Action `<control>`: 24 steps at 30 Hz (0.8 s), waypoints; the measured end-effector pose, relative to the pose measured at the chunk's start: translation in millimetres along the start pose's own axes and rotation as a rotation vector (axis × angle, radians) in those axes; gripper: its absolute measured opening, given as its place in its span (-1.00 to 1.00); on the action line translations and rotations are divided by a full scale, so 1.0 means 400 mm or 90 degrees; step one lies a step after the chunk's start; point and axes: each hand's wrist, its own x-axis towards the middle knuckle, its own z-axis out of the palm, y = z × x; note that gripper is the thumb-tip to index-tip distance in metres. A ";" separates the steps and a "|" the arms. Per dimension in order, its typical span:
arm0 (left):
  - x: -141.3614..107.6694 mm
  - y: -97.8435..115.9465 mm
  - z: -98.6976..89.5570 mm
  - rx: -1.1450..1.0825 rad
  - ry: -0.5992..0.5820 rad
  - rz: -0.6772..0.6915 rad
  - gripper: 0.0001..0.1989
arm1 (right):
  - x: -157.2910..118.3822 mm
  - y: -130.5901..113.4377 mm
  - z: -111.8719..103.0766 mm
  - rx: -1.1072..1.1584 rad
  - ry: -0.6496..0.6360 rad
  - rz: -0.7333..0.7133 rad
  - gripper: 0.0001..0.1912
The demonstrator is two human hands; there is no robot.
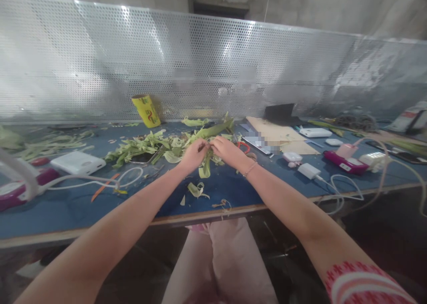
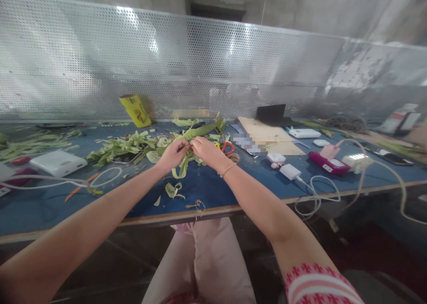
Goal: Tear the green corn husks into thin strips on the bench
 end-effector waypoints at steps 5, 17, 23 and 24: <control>-0.001 0.016 -0.006 0.024 -0.006 -0.010 -0.87 | -0.003 0.002 -0.008 0.142 0.020 0.078 -0.82; -0.007 0.007 -0.007 0.133 0.001 0.019 -0.90 | -0.011 0.010 -0.004 0.178 0.002 0.120 -0.88; -0.009 0.010 -0.004 0.143 -0.006 0.017 -0.92 | -0.009 -0.010 -0.007 0.134 -0.003 0.149 -0.96; -0.009 0.010 -0.003 0.138 -0.008 0.015 -0.92 | -0.008 -0.012 -0.008 0.133 -0.006 0.145 -0.96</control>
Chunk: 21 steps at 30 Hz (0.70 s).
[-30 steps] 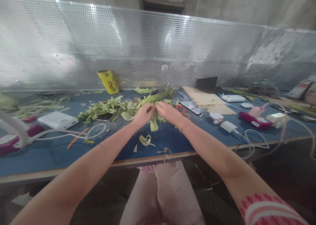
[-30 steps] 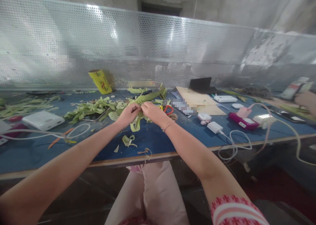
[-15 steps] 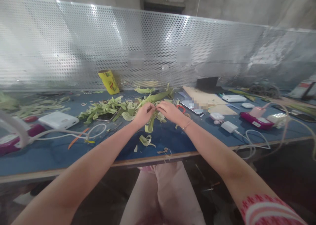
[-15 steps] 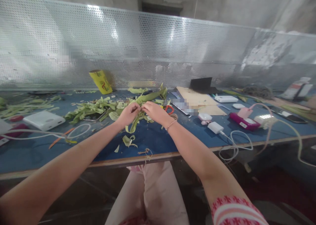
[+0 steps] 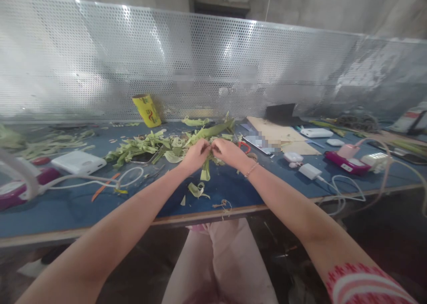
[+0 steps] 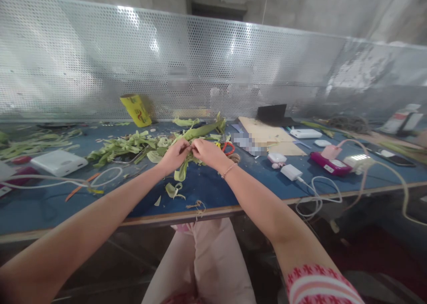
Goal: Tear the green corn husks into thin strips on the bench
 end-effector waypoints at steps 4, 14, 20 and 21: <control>0.001 0.000 0.000 -0.038 -0.007 0.002 -0.90 | -0.001 -0.001 0.000 0.018 -0.006 -0.001 -0.94; 0.003 -0.012 0.001 -0.155 -0.017 0.037 -0.90 | -0.005 0.011 -0.001 0.091 0.008 -0.009 -0.94; 0.008 -0.012 0.000 -0.276 -0.002 0.034 -0.86 | -0.004 0.014 -0.010 0.130 0.019 -0.001 -0.94; 0.009 -0.011 -0.001 -0.316 -0.002 0.030 -0.85 | -0.002 0.011 -0.012 0.142 0.024 0.010 -0.92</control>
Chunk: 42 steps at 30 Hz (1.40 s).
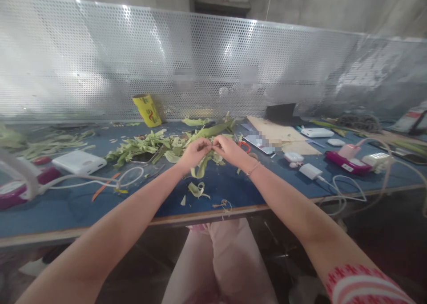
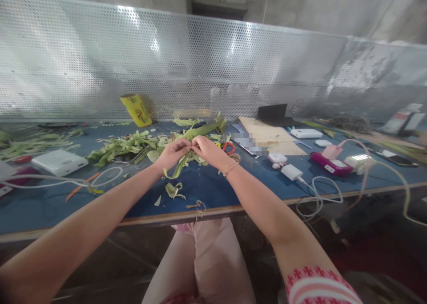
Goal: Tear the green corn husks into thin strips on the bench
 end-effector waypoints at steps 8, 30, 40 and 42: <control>0.009 -0.005 0.004 -0.101 0.045 -0.013 -0.80 | 0.005 -0.008 0.000 0.075 0.029 0.029 -0.87; -0.003 0.006 0.004 0.051 0.016 -0.001 -0.80 | 0.001 -0.002 0.019 0.055 0.056 0.030 -0.93; -0.008 0.006 -0.010 0.257 -0.009 0.099 -0.87 | -0.006 -0.020 0.013 0.055 0.040 0.044 -0.93; -0.011 0.010 -0.013 0.301 -0.019 0.124 -0.88 | -0.007 -0.024 0.013 0.057 0.035 0.048 -0.94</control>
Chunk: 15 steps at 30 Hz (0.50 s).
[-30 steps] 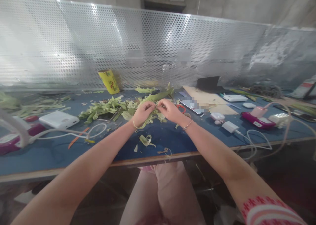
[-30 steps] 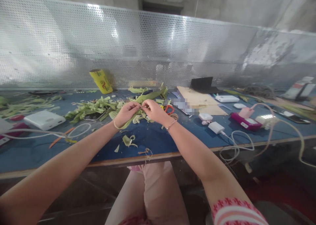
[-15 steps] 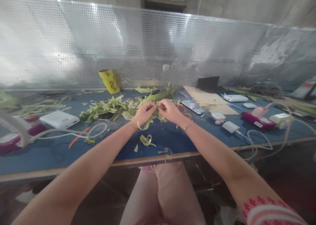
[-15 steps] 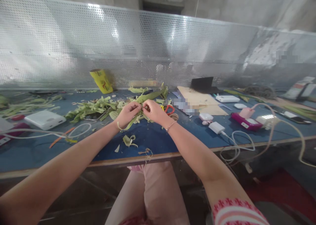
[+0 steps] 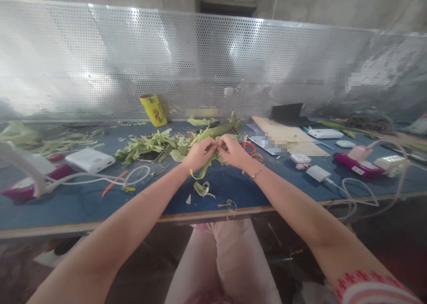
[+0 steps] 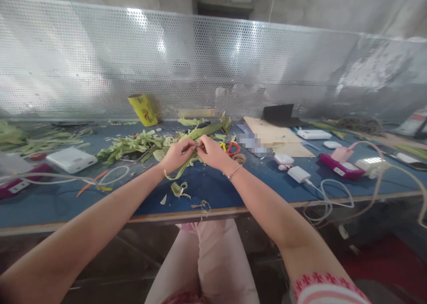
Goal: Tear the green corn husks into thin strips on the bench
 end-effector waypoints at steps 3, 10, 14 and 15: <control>-0.003 0.007 -0.004 0.040 0.001 0.012 -0.89 | 0.000 -0.004 0.001 0.005 0.003 0.007 -0.95; -0.007 0.016 -0.004 0.089 0.017 0.021 -0.90 | 0.003 -0.005 -0.008 0.055 -0.025 -0.022 -0.80; -0.008 0.015 -0.002 0.108 0.026 0.029 -0.88 | 0.007 -0.007 -0.015 0.030 -0.007 -0.007 -0.80; -0.008 0.016 -0.001 0.111 0.026 0.030 -0.87 | 0.008 -0.007 -0.017 0.027 -0.009 -0.001 -0.79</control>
